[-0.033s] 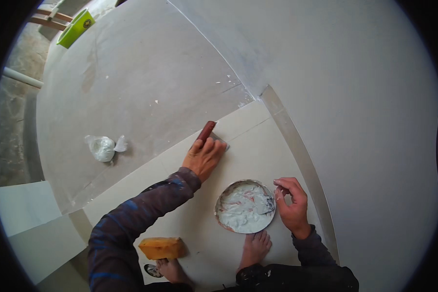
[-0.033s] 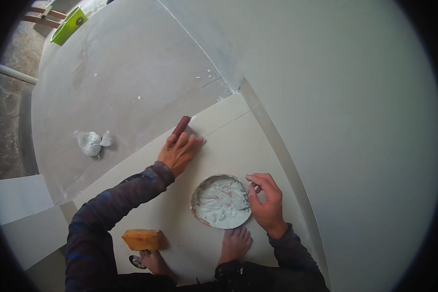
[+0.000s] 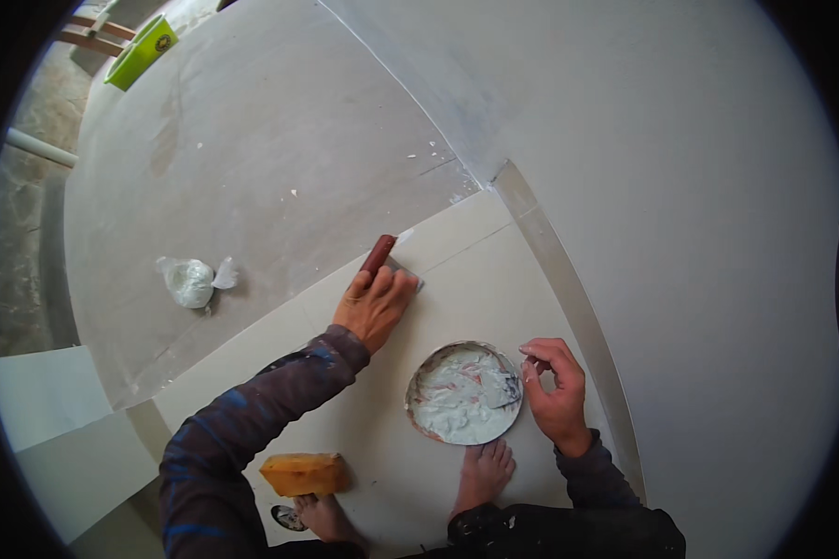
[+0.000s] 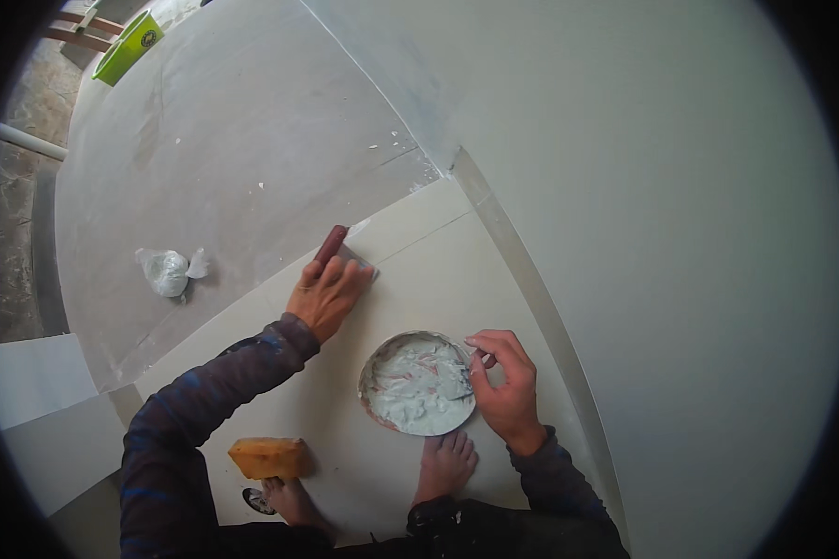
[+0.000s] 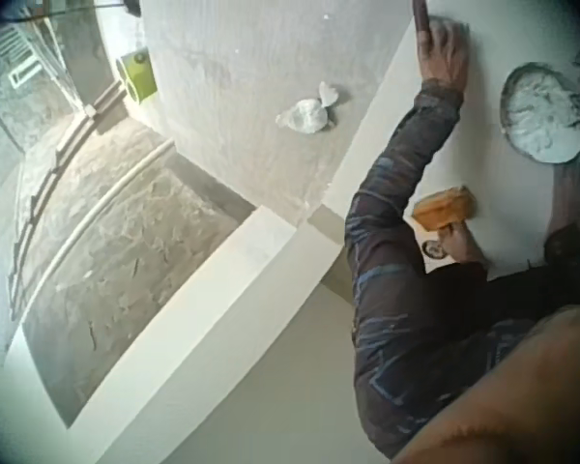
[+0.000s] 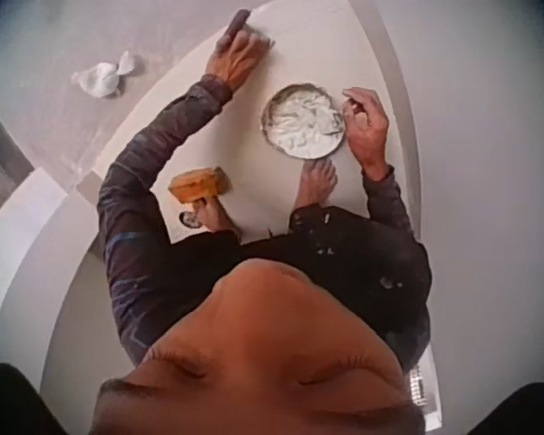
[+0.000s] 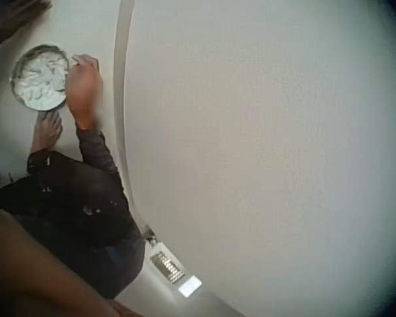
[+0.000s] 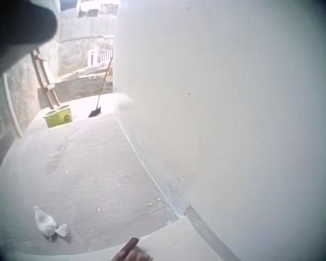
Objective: The person wipes the tile floor with a sponge, sands the tile edges with sandpaper, and applies grout into the seams using a putty knife and an applicator.
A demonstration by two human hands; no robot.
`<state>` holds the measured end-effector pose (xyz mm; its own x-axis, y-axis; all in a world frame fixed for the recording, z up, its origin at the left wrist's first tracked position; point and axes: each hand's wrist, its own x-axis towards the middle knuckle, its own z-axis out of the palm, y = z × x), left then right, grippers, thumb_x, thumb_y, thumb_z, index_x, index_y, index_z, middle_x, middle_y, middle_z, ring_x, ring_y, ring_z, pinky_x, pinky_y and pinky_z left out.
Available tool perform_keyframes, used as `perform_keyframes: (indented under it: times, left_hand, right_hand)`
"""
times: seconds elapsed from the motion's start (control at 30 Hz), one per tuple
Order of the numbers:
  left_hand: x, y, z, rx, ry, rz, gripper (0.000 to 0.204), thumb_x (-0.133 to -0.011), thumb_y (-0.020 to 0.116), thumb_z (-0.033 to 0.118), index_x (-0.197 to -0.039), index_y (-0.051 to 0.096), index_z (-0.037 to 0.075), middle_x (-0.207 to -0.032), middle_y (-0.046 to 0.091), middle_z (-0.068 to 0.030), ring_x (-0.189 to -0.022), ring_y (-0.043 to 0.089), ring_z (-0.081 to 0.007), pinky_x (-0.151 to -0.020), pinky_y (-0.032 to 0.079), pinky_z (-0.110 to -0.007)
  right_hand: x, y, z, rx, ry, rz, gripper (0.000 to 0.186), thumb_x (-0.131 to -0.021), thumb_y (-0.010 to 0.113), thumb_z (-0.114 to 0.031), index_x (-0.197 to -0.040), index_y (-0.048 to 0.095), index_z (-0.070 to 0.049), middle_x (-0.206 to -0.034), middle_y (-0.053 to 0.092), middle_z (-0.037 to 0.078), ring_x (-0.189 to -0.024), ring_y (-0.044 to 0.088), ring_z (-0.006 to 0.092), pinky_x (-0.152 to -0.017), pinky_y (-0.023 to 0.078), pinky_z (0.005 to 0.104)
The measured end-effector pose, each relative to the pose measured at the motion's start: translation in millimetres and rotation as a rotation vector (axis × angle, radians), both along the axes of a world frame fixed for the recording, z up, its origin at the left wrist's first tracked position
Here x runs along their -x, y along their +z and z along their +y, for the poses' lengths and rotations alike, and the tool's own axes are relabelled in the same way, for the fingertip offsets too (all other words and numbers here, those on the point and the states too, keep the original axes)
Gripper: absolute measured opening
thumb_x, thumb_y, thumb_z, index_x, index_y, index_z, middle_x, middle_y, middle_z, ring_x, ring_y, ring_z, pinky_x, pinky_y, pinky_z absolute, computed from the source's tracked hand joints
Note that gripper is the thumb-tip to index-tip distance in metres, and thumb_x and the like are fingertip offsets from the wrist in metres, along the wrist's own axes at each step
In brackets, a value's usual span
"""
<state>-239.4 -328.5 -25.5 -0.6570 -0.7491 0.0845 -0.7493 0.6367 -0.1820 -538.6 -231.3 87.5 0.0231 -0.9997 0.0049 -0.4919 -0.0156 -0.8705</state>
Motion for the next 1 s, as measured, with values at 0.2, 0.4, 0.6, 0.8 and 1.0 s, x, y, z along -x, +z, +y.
perform_keyframes:
  times: [0.2,0.4,0.6,0.8,1.0]
  left_hand:
    - [-7,-5,17,-0.026,0.111,0.055,0.061,-0.087,0.065,0.016,-0.147,0.054,0.021,-0.130,0.049,-0.0010,-0.129,0.045,-0.0205,-0.108,0.029,-0.045]
    - [83,-27,-36,0.180,0.092,-0.051,0.055,-0.089,0.063,0.022,-0.143,0.055,0.023,-0.130,0.047,0.0006,-0.133,0.040,-0.0193,-0.113,0.023,-0.045]
    - [154,-36,-76,0.311,0.135,-0.056,0.042,-0.090,0.060,0.020,-0.132,0.058,0.015,-0.122,0.048,-0.0030,-0.129,0.042,-0.0209,-0.109,0.026,-0.045]
    - [176,-34,-78,0.275,0.092,-0.030,0.038,-0.090,0.059,0.020,-0.125,0.068,0.012,-0.122,0.050,-0.0037,-0.130,0.041,-0.0245,-0.108,0.026,-0.046]
    - [153,-19,-79,0.272,-0.010,-0.125,0.029,-0.087,0.062,0.022,-0.111,0.075,0.011,-0.121,0.052,-0.0045,-0.133,0.040,-0.0280,-0.110,0.025,-0.049]
  right_hand:
    - [23,-9,21,-0.027,-0.100,0.044,0.018,-0.084,0.071,0.007,-0.097,0.064,-0.003,-0.111,0.065,0.010,-0.089,0.059,0.0135,-0.077,0.049,0.0271]
    - [25,-10,23,-0.092,0.006,0.160,0.022,-0.084,0.073,0.006,-0.103,0.066,-0.002,-0.121,0.064,0.011,-0.089,0.060,0.0142,-0.078,0.050,0.0298]
    - [33,-27,11,-0.211,-0.037,0.127,0.035,-0.087,0.069,0.008,-0.122,0.068,0.000,-0.123,0.064,0.012,-0.092,0.064,0.0155,-0.080,0.052,0.0289]
    - [30,-38,-8,-0.259,0.023,0.105,0.033,-0.089,0.068,0.005,-0.122,0.069,-0.003,-0.123,0.066,0.011,-0.091,0.068,0.0186,-0.079,0.054,0.0311]
    - [24,-40,-19,-0.229,0.052,0.088,0.028,-0.090,0.067,0.008,-0.118,0.069,0.001,-0.119,0.066,0.013,-0.090,0.066,0.0164,-0.079,0.053,0.0283]
